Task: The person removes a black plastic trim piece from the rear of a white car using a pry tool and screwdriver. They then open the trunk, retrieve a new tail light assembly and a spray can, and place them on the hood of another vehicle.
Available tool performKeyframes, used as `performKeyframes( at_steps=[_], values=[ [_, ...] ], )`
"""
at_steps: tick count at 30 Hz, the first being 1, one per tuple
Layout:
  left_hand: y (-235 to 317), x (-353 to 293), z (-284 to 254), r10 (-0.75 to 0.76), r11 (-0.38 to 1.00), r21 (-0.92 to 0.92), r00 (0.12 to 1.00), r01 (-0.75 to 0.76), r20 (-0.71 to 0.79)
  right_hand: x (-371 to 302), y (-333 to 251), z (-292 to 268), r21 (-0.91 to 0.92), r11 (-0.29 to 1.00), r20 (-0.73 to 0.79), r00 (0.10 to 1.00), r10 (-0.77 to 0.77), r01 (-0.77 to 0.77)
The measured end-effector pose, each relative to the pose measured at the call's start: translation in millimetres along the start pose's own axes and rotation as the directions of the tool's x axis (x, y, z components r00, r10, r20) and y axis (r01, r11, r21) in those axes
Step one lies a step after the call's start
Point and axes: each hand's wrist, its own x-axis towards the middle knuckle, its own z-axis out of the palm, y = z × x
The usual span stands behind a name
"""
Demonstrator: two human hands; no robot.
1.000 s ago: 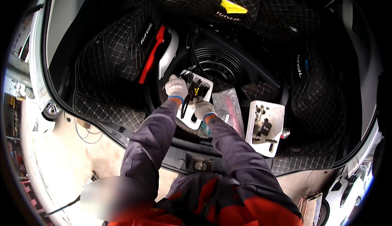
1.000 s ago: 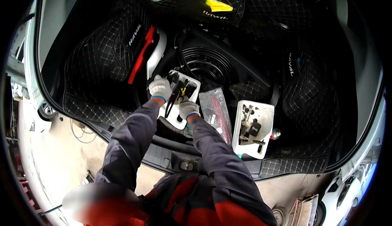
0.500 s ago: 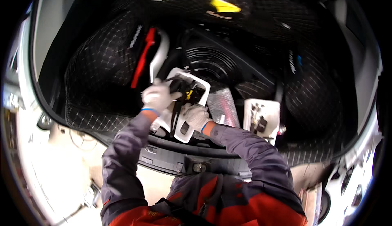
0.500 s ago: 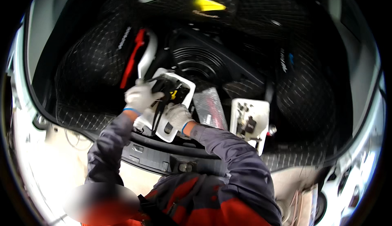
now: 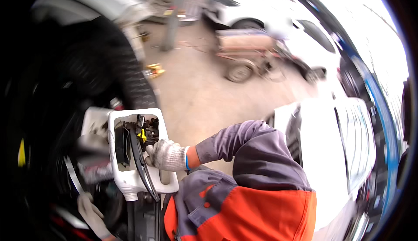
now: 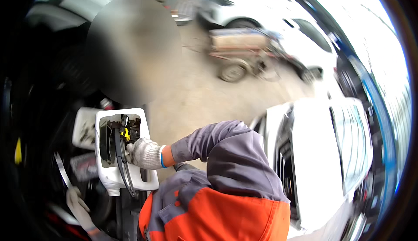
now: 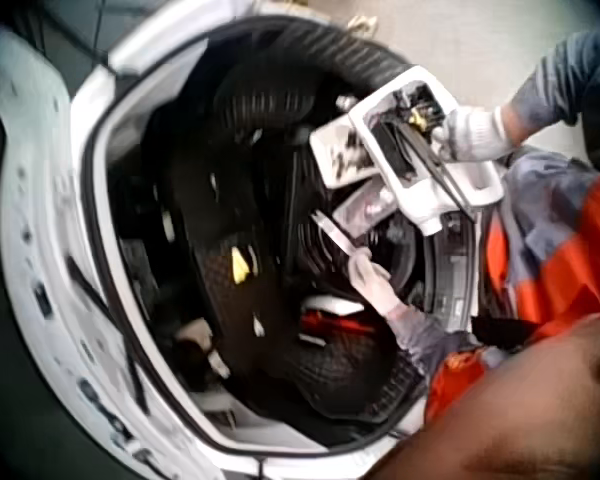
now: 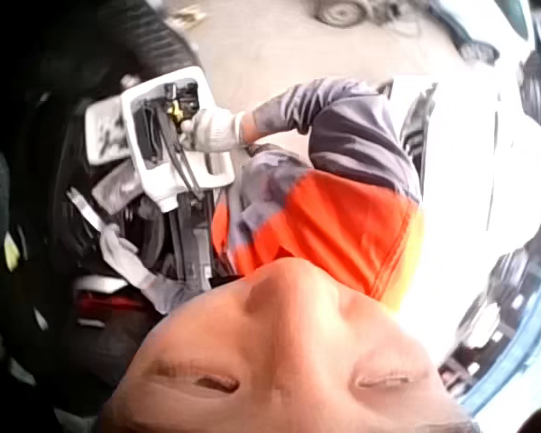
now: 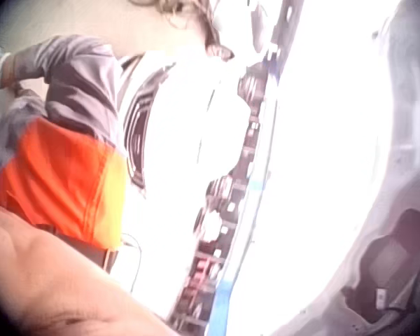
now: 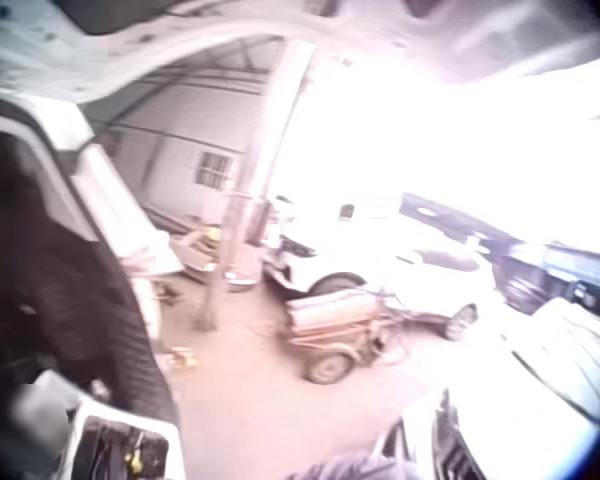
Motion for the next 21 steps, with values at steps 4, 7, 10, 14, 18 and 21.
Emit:
performKeyframes(
  at_steps=[4, 7, 10, 14, 18, 21],
  values=[
    [56, -60, 119, -0.201, 0.979, 0.092, 0.946, 0.183, 0.254, -151, 81, 3, 0.204, 0.875, -0.145, 0.870, 0.471, -0.440],
    [82, -98, 190, -0.245, 0.969, 0.125, 0.888, 0.213, 0.389, -263, 133, 18, -0.068, 0.791, -0.154, 0.790, 0.593, -0.608],
    [-18, -108, 258, -0.263, 0.963, 0.060, 0.878, 0.261, 0.400, -390, 183, 32, -0.083, 0.477, -0.001, 0.479, 0.878, -0.875],
    [10, -180, 327, -0.412, 0.908, 0.143, 0.779, 0.394, 0.473, -593, 239, 43, -0.259, 0.196, -0.120, 0.233, 0.965, -0.946],
    [-67, -225, 451, -0.544, 0.784, -0.009, 0.693, 0.621, 0.472, -786, 284, 61, -0.272, -0.121, -0.235, -0.056, 0.970, -0.955],
    [-100, -242, 483, -0.608, 0.623, -0.091, 0.554, 0.777, 0.569, -877, 322, 69, -0.229, -0.240, -0.307, -0.164, 0.937, -0.943]
  ],
)
